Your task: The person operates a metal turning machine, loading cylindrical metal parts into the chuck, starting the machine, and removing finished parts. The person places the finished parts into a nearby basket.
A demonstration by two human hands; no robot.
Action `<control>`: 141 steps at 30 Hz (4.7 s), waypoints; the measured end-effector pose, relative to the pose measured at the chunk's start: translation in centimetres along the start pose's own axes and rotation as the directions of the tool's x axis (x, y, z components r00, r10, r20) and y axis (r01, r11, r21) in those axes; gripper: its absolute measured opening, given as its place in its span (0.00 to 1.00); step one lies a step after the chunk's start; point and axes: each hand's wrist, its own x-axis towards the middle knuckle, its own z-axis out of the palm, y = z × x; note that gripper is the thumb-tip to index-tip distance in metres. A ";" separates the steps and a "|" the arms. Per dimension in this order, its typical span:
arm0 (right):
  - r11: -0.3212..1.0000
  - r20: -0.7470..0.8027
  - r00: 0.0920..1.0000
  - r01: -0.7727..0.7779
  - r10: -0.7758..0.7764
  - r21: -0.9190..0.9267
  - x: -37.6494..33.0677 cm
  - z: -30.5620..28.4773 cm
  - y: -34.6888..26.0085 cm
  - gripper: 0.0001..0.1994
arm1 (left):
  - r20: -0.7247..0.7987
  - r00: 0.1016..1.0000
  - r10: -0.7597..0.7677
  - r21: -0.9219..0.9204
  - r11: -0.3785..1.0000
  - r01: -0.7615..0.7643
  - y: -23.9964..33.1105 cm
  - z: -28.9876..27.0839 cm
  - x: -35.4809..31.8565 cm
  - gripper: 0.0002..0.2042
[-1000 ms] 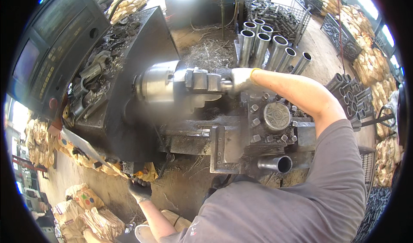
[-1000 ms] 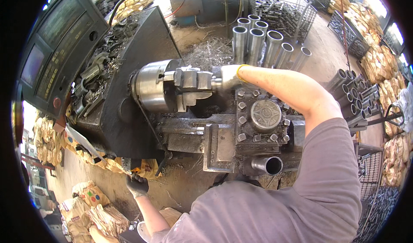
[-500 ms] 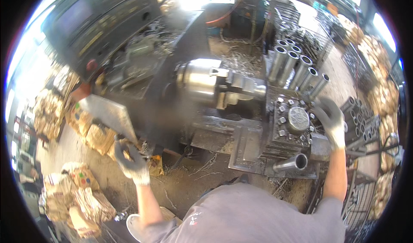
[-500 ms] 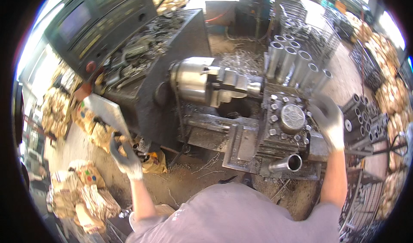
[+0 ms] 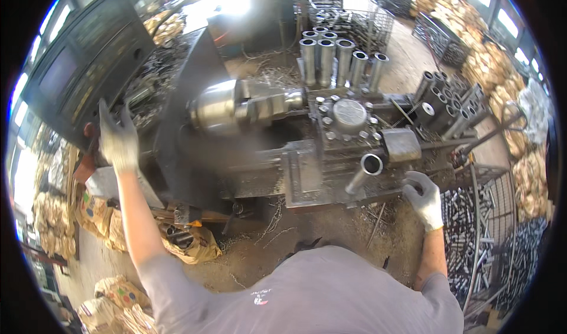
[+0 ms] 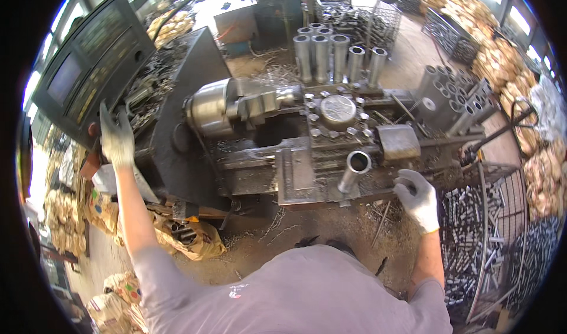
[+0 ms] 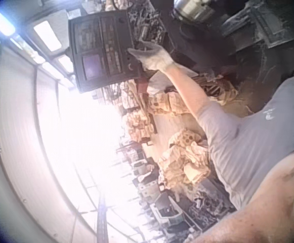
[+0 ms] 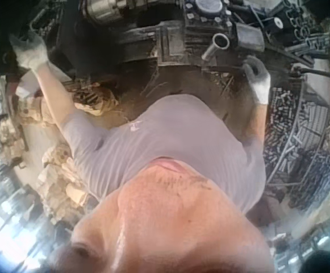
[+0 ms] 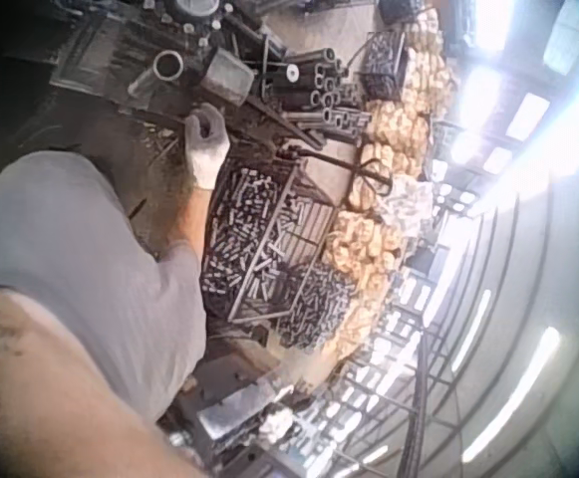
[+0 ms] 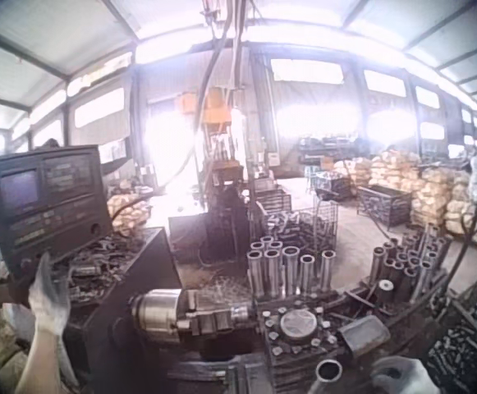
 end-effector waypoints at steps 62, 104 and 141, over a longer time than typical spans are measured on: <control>0.273 -0.809 -0.579 -0.766 0.102 0.582 -101.5 15.4 -33.0 0.10 | -0.721 -0.031 0.692 -0.615 -0.620 0.486 46.7 -74.1 -92.9 0.17; 0.054 -0.266 -0.247 -0.629 0.932 0.776 -130.3 -9.6 -18.1 0.31 | -0.898 0.290 -0.331 0.403 -0.885 0.235 21.1 -107.0 -82.8 0.45; 0.298 -0.123 -0.805 0.069 0.580 0.952 -90.1 8.8 -7.3 0.45 | -0.479 -0.763 -0.435 -0.864 0.385 0.323 14.8 -83.9 -82.8 0.28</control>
